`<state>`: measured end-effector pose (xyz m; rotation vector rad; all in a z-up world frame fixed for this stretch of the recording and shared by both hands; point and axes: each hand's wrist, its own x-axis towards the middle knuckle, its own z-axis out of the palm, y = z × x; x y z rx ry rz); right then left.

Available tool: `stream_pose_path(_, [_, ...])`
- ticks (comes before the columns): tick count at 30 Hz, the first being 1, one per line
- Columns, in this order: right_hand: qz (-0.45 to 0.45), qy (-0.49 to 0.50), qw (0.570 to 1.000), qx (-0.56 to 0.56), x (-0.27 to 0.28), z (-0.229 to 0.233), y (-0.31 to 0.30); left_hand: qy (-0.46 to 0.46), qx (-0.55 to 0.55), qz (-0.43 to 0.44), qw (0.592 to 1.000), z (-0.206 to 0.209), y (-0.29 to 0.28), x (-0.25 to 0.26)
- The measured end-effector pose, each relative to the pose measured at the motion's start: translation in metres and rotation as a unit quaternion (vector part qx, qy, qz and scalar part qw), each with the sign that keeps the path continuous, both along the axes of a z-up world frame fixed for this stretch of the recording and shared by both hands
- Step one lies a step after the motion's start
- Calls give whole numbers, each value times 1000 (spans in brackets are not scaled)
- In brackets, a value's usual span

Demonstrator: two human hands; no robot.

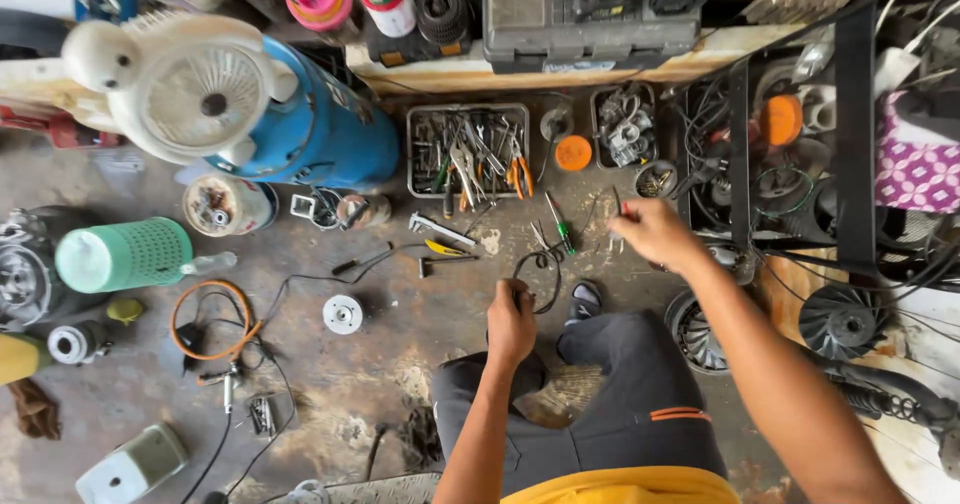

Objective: The person sits on the floor of a workshop and handles various mechanical parts and tools. They pick up a small green cap, use a wire brush to clean a metal disc, and wipe the disc with a cloth. The person also moves a fan and organizes tools in a tray.

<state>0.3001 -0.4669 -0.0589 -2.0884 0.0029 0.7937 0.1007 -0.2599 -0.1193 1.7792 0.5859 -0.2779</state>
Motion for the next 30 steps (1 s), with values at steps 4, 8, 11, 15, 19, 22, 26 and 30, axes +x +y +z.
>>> stream_pose_path(4, [128,-52,976,-167,41,-95,-19,54,-148,63,986,-81,3,5])
stream_pose_path(8, [272,-43,943,-184,70,-181,-3,119,-175,25,977,-217,1,8])
stream_pose_path(11, [339,-12,926,-168,85,-271,12,131,-233,19,963,-351,-3,13])
stream_pose_path(15, [430,18,891,-142,67,-357,27,184,-366,92,908,-414,-9,15])
stream_pose_path(19, [471,32,863,-180,85,-414,43,103,-119,-113,981,-513,9,66])
stream_pose_path(22, [483,-8,847,-222,98,-443,35,97,-91,5,991,-568,14,106])
stream_pose_path(26, [476,-2,844,-246,83,-470,14,34,47,-32,998,-569,9,117])
stream_pose_path(30, [503,-29,821,-270,86,-486,-4,38,309,-220,924,-566,-1,136])
